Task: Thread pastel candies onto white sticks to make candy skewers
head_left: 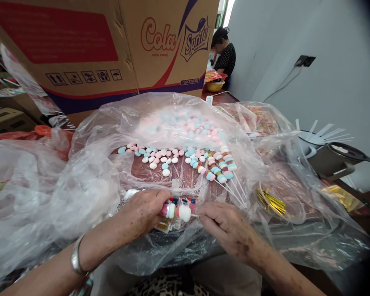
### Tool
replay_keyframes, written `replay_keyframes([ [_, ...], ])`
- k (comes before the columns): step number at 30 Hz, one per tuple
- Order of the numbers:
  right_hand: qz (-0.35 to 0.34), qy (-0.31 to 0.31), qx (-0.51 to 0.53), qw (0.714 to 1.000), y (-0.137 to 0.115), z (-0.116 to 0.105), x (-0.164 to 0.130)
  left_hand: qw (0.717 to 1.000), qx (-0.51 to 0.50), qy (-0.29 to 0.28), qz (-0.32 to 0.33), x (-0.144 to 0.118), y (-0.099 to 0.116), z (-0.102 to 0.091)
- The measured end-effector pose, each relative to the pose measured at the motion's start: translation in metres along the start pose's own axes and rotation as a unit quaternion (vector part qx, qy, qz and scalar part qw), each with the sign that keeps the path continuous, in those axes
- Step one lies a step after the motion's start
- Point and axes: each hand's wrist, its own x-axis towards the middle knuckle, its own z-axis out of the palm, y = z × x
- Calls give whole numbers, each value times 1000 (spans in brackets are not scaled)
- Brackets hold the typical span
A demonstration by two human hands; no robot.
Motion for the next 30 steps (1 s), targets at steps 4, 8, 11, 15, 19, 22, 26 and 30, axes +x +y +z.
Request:
replay_keyframes([
  [4, 17, 29, 13, 999, 1, 11, -1, 999, 35, 2, 0, 4, 10, -1],
  [8, -66, 118, -82, 987, 2, 23, 1, 999, 27, 27, 33, 7, 12, 6],
  [11, -92, 150, -113, 978, 1, 32, 3, 997, 8, 48, 52, 9, 12, 12],
  [15, 3, 143, 13, 990, 1, 37, 3, 995, 0, 73, 73, 12, 17, 17],
  [19, 21, 147, 46, 988, 1, 44, 3, 994, -6, 83, 76, 17, 26, 28],
  [22, -13, 140, 1, 990, 2, 48, 5, 993, -38, 77, 80, 20, 31, 30],
  [26, -18, 152, 16, 988, 8, 42, 5, 991, -72, 73, 90, 16, 25, 8],
  [30, -59, 172, 20, 983, 15, 26, 4, 997, -72, -29, 24, 8, 8, -20],
])
